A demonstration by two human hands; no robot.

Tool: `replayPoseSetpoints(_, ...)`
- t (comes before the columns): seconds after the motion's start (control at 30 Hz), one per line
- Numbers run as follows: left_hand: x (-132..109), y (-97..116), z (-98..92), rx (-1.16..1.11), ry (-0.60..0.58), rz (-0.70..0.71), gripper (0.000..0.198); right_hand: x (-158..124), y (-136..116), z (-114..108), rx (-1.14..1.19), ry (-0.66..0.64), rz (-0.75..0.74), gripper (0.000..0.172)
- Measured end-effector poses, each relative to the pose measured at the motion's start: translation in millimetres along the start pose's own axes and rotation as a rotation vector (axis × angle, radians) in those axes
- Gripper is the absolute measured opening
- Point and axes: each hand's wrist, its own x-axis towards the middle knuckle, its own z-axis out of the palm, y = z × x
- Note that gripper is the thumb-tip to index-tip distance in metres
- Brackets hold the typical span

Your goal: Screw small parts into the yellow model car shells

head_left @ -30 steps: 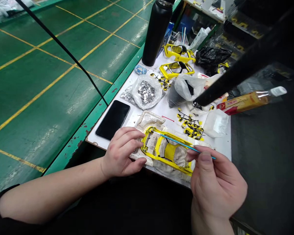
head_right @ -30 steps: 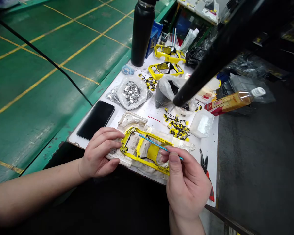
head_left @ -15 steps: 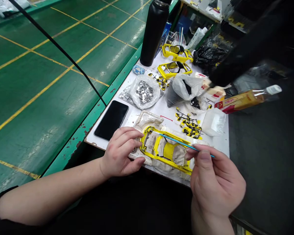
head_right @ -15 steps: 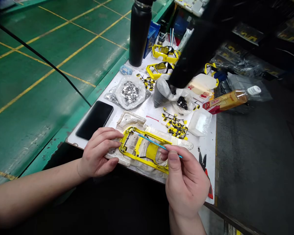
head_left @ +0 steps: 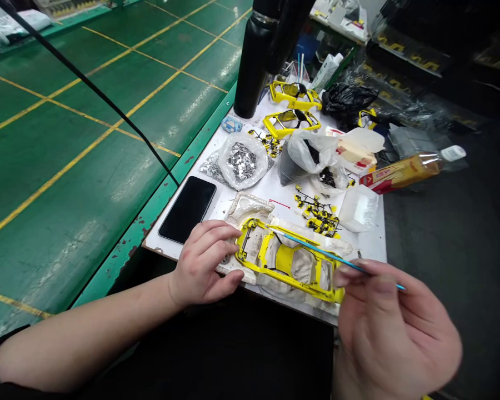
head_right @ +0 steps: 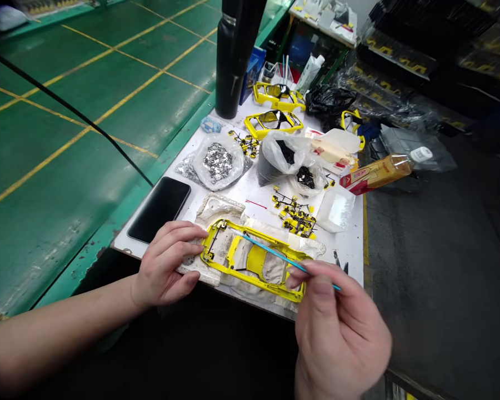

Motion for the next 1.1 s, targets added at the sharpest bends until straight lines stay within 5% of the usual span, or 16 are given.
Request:
replayPoseSetpoints(0.17,1.5,0.4,-2.0,0.02,-0.015,-0.004,0.026,28.2,9.1,-25.3,-0.097,0.277,-0.244,0.01)
replayPoseSetpoints(0.3,-0.1,-0.2,-4.5,0.042,-0.041,0.005,0.024,49.0,29.2,-50.4,-0.321,0.392,-0.156,0.029)
replayPoseSetpoints(0.6,-3.5,-9.2,-6.8,0.084,-0.067,0.049,0.028,57.2,65.4,-81.2,-0.558,0.243,0.142,0.058)
replayPoseSetpoints(1.1,-3.7,-6.8,-8.8,0.154,-0.062,0.116,0.03,69.2,93.0,-85.5,-0.596,0.169,0.18,0.068)
